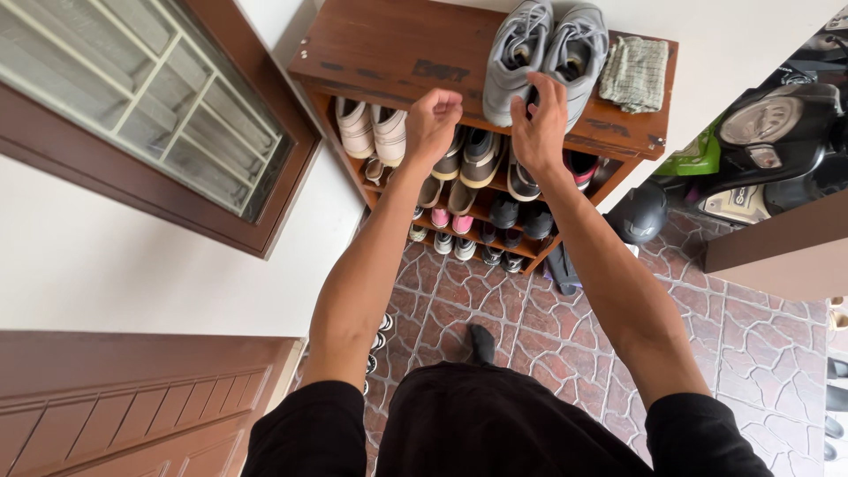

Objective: The person removes several pairs of shoes from a wooden shoe rack and places them on the floor. Then, using a cloth, the person wipes the top surface of the shoe rack.

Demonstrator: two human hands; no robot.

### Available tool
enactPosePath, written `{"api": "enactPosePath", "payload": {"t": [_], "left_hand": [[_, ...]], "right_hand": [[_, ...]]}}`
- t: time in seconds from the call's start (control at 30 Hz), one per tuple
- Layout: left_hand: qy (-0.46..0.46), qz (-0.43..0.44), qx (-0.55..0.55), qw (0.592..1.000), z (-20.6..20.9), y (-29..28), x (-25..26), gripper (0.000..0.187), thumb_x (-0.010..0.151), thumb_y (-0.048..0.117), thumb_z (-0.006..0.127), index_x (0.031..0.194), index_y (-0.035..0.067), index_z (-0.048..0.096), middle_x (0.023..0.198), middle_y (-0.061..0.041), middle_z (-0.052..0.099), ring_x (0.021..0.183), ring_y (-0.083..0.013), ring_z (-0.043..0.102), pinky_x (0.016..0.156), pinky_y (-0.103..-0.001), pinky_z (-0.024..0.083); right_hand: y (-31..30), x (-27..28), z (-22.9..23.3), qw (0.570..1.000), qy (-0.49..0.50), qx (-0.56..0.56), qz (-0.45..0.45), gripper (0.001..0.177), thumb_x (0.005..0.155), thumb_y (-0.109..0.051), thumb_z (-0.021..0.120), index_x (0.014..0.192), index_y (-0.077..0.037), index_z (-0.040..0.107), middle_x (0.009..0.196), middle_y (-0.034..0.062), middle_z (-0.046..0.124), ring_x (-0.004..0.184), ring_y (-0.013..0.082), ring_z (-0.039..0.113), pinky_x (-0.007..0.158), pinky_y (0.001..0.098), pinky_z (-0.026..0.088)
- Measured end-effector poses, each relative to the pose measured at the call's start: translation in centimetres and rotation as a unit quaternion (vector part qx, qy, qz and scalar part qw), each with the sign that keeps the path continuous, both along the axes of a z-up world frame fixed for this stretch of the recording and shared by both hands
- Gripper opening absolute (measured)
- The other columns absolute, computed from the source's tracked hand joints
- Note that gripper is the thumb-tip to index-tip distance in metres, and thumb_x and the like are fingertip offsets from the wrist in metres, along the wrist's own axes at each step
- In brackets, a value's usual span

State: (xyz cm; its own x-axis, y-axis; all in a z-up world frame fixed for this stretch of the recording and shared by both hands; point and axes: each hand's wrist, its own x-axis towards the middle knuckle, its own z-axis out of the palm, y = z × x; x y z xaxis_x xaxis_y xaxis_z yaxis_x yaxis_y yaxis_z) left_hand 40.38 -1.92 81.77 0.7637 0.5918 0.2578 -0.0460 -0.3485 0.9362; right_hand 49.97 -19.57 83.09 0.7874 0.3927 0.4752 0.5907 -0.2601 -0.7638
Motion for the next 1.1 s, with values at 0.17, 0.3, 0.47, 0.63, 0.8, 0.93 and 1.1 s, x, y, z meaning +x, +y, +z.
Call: {"api": "enactPosePath", "payload": {"t": [0.17,0.3,0.47,0.63,0.8,0.93,1.1], "left_hand": [[0.023,0.012,-0.036,0.999,1.3,-0.2,4.7,0.019,0.091,0.014,0.070,0.107,0.005,0.072,0.105,-0.007,0.078,0.102,-0.0183,0.074,0.090,-0.032,0.059],[0.041,0.016,-0.069,0.997,1.7,0.2,7.3,0.027,0.090,0.016,0.071,0.115,0.004,0.070,0.115,-0.010,0.076,0.109,-0.0196,0.072,0.093,-0.032,0.056],[0.092,0.004,-0.096,0.991,1.5,1.2,10.4,0.040,0.090,0.022,0.071,0.126,0.004,0.067,0.124,-0.012,0.072,0.115,-0.0212,0.069,0.096,-0.033,0.055],[0.127,-0.037,-0.118,0.984,1.2,1.7,12.9,0.049,0.091,0.025,0.071,0.132,0.000,0.062,0.124,-0.015,0.072,0.115,-0.0221,0.069,0.096,-0.033,0.054],[0.158,-0.061,-0.087,0.982,0.8,2.7,14.7,0.051,0.086,0.019,0.072,0.130,-0.003,0.062,0.119,-0.016,0.074,0.110,-0.0226,0.072,0.092,-0.033,0.055],[0.178,-0.108,-0.135,0.969,0.0,3.3,15.4,0.051,0.083,0.014,0.067,0.131,-0.004,0.061,0.116,-0.020,0.074,0.106,-0.0264,0.072,0.088,-0.036,0.056],[0.173,-0.102,-0.100,0.975,-0.7,3.2,16.5,0.053,0.080,0.012,0.069,0.130,-0.003,0.060,0.118,-0.021,0.072,0.107,-0.0276,0.070,0.089,-0.037,0.055]], "right_hand": [[0.7,2.6,-0.6,0.995,-0.068,-0.077,0.003,0.048,0.102,-0.013,0.067,0.144,0.004,0.051,0.150,0.0255,0.048,0.141,0.0408,0.047,0.118,0.0503,0.040],[1.4,3.7,-1.8,0.994,-0.031,-0.102,0.011,0.062,0.097,-0.015,0.069,0.150,0.004,0.042,0.157,0.0295,0.038,0.145,0.0452,0.038,0.120,0.0515,0.031],[1.9,4.2,-2.9,0.995,-0.054,-0.077,0.037,0.068,0.096,-0.012,0.070,0.155,0.002,0.037,0.162,0.0324,0.029,0.148,0.0489,0.035,0.120,0.0521,0.034],[1.7,4.1,-2.5,0.995,-0.055,-0.060,0.050,0.067,0.095,-0.009,0.070,0.154,0.000,0.038,0.163,0.0320,0.028,0.148,0.0507,0.037,0.119,0.0522,0.037],[2.2,3.7,-2.2,0.995,-0.065,-0.059,0.039,0.065,0.093,-0.009,0.074,0.149,-0.002,0.041,0.165,0.0303,0.023,0.149,0.0513,0.035,0.118,0.0539,0.038],[2.8,3.2,-2.7,0.996,-0.056,-0.067,0.016,0.067,0.090,-0.011,0.079,0.145,-0.003,0.042,0.165,0.0294,0.019,0.149,0.0501,0.033,0.116,0.0557,0.037],[3.5,3.3,-3.0,0.997,-0.067,-0.038,0.000,0.069,0.089,-0.010,0.081,0.145,-0.003,0.041,0.165,0.0292,0.019,0.150,0.0506,0.032,0.117,0.0530,0.040]]}}
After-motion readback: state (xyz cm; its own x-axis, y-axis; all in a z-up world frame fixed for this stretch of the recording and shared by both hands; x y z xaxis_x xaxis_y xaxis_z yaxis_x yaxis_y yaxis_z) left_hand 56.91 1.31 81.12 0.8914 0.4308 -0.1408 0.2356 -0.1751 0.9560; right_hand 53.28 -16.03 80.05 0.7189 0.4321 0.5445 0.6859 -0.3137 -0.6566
